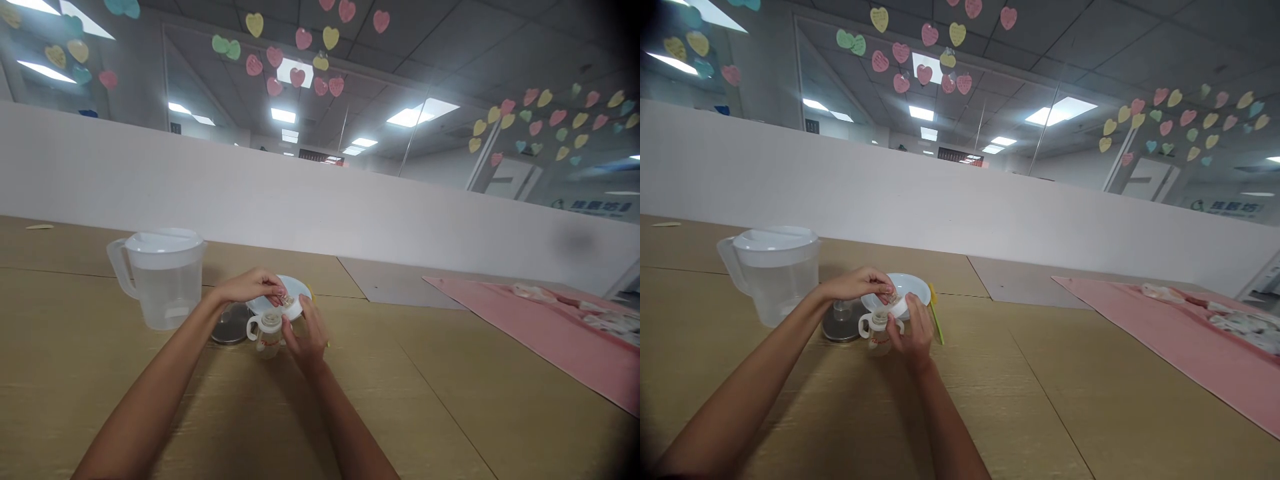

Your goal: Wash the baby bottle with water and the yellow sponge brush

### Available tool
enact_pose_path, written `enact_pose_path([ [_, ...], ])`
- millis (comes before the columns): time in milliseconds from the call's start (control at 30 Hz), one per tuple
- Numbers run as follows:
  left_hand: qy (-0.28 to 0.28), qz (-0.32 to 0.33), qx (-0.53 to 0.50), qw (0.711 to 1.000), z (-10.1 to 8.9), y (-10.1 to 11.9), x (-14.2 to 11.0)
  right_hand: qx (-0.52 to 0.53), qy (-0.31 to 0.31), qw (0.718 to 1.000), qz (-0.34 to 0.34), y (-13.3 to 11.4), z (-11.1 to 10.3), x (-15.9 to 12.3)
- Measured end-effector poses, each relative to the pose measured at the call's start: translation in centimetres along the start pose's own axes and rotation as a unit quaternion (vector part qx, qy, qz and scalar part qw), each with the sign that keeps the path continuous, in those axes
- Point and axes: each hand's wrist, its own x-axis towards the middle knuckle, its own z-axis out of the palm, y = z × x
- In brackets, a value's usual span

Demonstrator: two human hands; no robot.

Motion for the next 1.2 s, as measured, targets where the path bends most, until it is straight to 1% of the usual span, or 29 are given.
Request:
enact_pose_path([
  [100,0.003,0.012,-0.045,0.999,0.1,-0.7,0.2,0.007,0.011,1.000,-0.001,-0.3,-0.2,0.4],
  [200,0.018,0.019,-0.092,0.995,0.3,-1.3,0.4,0.018,0.019,1.000,0.006,-0.5,-0.3,0.7],
  [300,0.002,0.010,-0.094,0.995,0.4,-1.1,0.5,0.019,0.011,1.000,0.009,-0.4,-0.3,0.7],
  [367,-0.009,0.001,-0.061,0.998,0.4,-0.4,0.3,0.019,0.005,1.000,0.013,-0.3,-0.3,0.6],
  [467,0.001,0.003,0.016,1.000,0.5,1.2,-0.2,0.013,0.011,1.000,0.023,-0.3,-0.2,0.6],
  [633,-0.006,-0.002,0.094,0.996,1.4,3.1,-0.8,-0.004,0.030,0.999,0.035,-0.5,0.0,0.6],
  [733,0.017,-0.005,0.153,0.988,1.8,3.5,-0.8,0.003,0.031,0.998,0.047,-0.5,0.0,0.5],
  [867,0.041,0.013,0.215,0.976,2.0,4.0,-1.0,0.021,0.034,0.998,0.046,-0.4,0.1,0.4],
  [967,0.058,0.030,0.241,0.968,2.1,4.3,-1.1,0.029,0.038,0.998,0.038,-0.2,0.1,0.4],
  [1100,0.071,0.046,0.268,0.960,2.2,4.6,-1.1,0.048,0.029,0.998,0.026,0.3,0.0,0.4],
  [1200,0.081,0.053,0.293,0.951,2.3,4.7,-1.1,0.042,0.029,0.999,0.019,0.5,0.0,0.4],
])
